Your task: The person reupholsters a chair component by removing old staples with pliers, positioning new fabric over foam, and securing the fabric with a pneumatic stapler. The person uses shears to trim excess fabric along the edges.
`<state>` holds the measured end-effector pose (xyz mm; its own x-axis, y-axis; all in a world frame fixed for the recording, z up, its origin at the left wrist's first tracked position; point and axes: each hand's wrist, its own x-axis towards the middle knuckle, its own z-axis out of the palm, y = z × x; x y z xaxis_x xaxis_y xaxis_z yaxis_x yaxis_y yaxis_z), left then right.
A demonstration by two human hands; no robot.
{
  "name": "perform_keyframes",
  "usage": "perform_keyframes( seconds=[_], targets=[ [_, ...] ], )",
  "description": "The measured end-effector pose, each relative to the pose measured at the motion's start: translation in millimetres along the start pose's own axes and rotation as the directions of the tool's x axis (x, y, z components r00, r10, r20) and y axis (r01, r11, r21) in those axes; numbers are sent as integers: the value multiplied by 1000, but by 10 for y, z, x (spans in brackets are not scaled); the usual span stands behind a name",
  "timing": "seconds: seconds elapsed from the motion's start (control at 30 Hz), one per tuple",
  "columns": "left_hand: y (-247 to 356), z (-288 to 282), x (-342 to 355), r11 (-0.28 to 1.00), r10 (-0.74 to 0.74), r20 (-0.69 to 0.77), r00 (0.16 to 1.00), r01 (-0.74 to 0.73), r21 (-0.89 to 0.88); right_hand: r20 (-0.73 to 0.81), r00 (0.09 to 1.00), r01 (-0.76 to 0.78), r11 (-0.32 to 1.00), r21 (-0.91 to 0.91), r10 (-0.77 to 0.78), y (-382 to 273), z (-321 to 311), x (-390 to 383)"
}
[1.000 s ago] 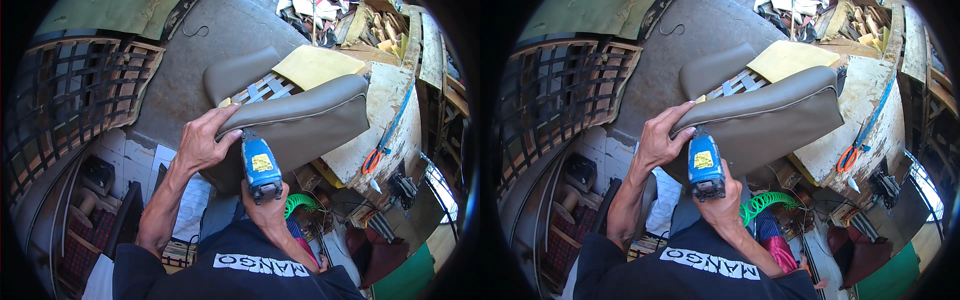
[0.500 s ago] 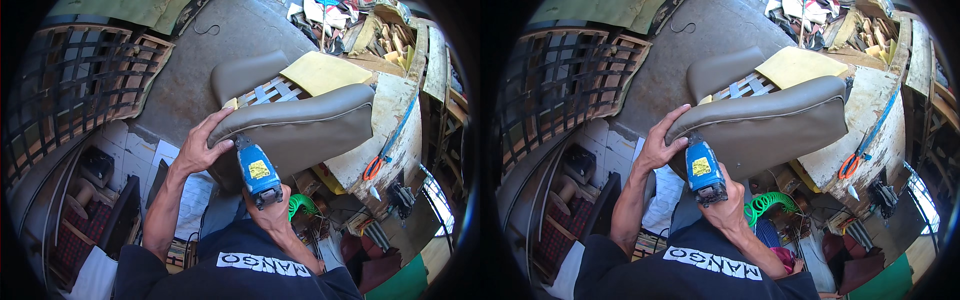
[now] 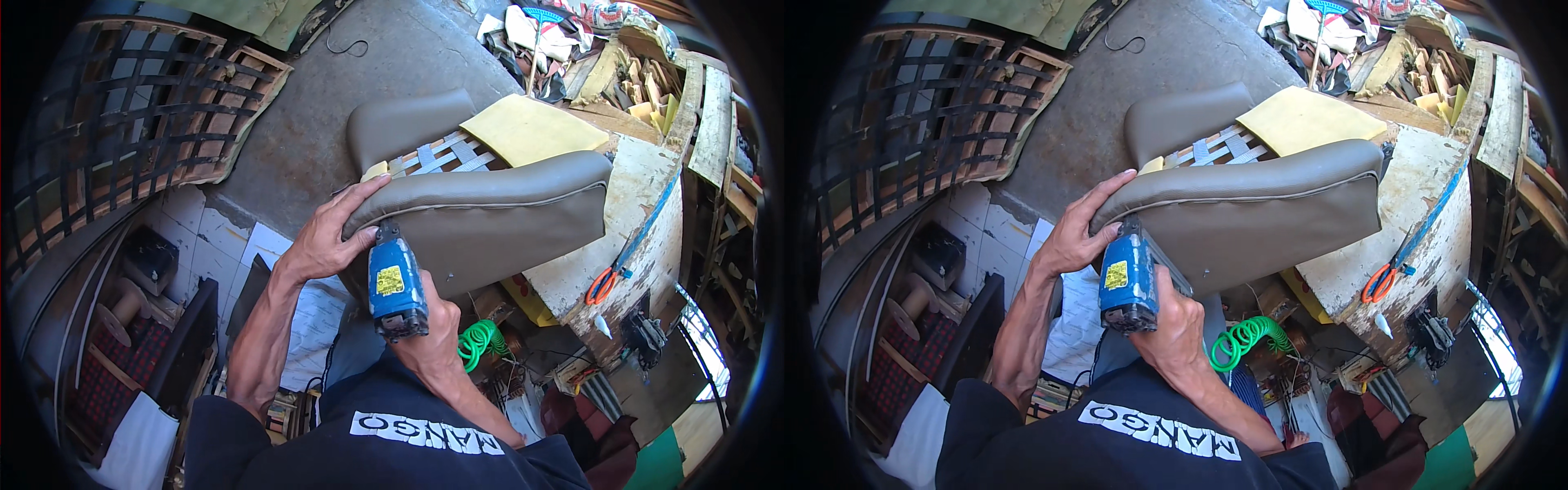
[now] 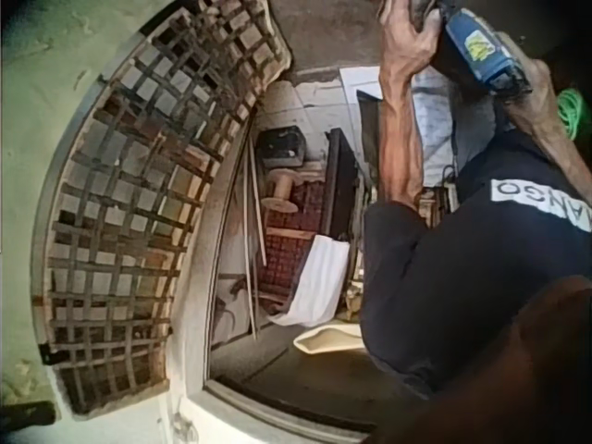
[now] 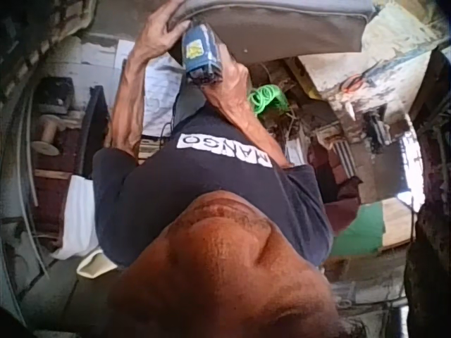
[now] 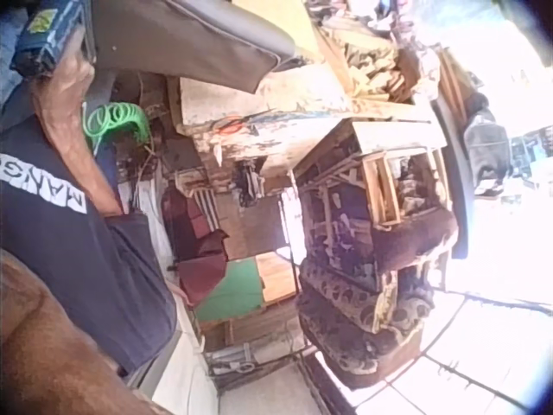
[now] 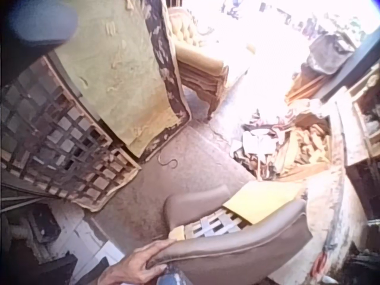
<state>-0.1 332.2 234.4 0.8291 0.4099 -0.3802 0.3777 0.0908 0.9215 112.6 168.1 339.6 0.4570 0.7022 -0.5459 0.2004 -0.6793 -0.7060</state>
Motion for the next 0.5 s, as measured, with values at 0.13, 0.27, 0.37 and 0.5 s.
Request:
perform_keyframes(
  seconds=[0.13,0.27,0.37,0.5],
  targets=[
    [28,-19,-30,1000,5,12,1000,-5,-6,5,999,-35,999,-39,35,-62,-27,35],
    [22,-34,-36,1000,9,27,1000,-9,-15,13,1000,10,999,40,-11,22,-104,10],
    [-50,-34,-8,998,18,10,1000,-17,-57,2,1000,18,994,103,-18,26,-147,0],
    [-78,-13,3,995,-2,-4,1000,2,-95,-4,1000,30,995,98,-30,-8,-135,9]
  ],
)
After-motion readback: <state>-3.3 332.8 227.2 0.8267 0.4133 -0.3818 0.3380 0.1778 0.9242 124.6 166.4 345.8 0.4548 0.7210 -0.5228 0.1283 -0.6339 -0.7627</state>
